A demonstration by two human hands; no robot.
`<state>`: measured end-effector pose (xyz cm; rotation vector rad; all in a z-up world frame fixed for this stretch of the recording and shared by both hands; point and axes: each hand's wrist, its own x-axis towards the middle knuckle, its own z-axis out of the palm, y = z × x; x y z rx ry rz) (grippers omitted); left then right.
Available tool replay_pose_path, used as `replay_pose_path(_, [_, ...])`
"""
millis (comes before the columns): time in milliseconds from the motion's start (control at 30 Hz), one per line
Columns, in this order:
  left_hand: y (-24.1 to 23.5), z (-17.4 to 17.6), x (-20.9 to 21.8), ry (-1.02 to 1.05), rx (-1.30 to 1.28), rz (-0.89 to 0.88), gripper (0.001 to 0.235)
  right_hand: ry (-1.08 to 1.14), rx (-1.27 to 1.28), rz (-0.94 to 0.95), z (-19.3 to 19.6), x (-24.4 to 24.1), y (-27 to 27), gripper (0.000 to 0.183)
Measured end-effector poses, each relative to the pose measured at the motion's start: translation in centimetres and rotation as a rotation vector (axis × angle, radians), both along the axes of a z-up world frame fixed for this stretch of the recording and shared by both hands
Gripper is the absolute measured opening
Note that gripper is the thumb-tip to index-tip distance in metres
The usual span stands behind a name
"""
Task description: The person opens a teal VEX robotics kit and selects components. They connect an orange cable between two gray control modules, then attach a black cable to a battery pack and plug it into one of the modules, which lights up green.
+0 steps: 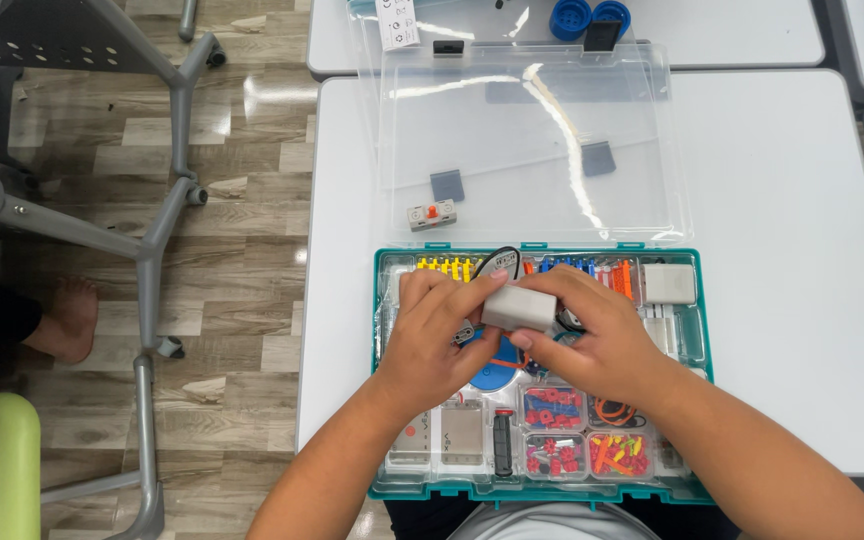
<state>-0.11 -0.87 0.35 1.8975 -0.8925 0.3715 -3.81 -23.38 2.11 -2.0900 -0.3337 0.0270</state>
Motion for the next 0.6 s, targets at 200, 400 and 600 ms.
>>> replay_pose_path(200, [0.3, 0.6, -0.2, -0.072, -0.082, 0.063, 0.045, 0.314, 0.366, 0.008, -2.0, 0.6, -0.5, 0.041])
replay_pose_path(400, [0.5, 2.1, -0.4, -0.006, -0.029, 0.025, 0.038, 0.093, 0.404, 0.156, -2.3, 0.7, -0.1, 0.049])
replay_pose_path(600, [0.5, 0.8, -0.1, 0.218, -0.091, -0.059, 0.038, -0.013, 0.114, 0.187, 0.0, 0.9, -0.8, 0.054])
